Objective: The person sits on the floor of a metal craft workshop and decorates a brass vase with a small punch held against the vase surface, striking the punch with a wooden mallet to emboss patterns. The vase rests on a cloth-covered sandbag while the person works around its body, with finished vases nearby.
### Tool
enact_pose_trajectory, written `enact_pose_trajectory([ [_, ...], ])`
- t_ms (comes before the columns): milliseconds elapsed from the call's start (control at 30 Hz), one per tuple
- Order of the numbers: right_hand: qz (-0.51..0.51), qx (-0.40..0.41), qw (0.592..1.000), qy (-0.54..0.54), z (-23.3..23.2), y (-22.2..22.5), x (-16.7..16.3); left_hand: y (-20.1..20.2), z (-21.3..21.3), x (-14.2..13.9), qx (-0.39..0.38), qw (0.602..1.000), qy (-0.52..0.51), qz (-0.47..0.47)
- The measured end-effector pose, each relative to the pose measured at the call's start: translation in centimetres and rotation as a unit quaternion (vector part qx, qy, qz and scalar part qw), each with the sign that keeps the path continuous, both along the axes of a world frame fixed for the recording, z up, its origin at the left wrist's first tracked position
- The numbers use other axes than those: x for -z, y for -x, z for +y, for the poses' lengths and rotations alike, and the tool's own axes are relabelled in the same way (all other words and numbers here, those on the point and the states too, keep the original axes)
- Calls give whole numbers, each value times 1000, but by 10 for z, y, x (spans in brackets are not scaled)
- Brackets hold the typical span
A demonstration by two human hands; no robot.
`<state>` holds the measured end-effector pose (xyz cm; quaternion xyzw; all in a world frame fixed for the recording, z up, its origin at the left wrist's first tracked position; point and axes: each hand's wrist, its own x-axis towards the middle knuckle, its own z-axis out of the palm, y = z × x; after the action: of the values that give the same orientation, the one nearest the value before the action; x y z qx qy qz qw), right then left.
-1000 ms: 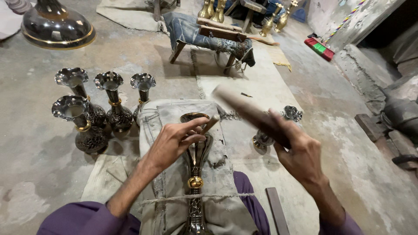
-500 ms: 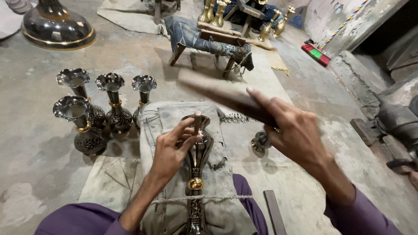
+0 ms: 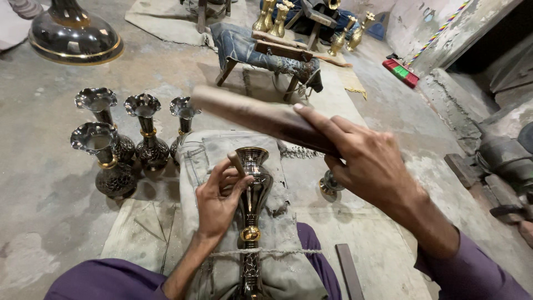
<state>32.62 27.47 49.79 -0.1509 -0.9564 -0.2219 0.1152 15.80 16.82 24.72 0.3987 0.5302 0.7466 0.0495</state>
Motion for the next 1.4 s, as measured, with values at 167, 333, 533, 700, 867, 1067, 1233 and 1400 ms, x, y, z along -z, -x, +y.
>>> enact_pose_trajectory([
  [167,10,-3,1000,-14,7,-28,13,19,6,-4,58,991,64,100],
  [333,123,49,975,179,26,-48,59,41,14,-32,153,955,85,239],
  [533,-3,203,951,234,25,-68,132,44,9,-67,219,909,159,318],
  [700,204,110,929,290,19,-92,168,43,4,-78,222,899,120,357],
  [867,337,26,877,341,18,-115,184,41,4,-79,231,886,157,369],
  [1067,411,106,815,394,11,-123,219,41,3,-87,246,864,175,403],
  [1233,428,41,857,283,6,-124,242,41,8,-90,265,824,261,428],
  [1400,341,116,901,242,8,-129,243,42,11,-74,256,869,75,416],
])
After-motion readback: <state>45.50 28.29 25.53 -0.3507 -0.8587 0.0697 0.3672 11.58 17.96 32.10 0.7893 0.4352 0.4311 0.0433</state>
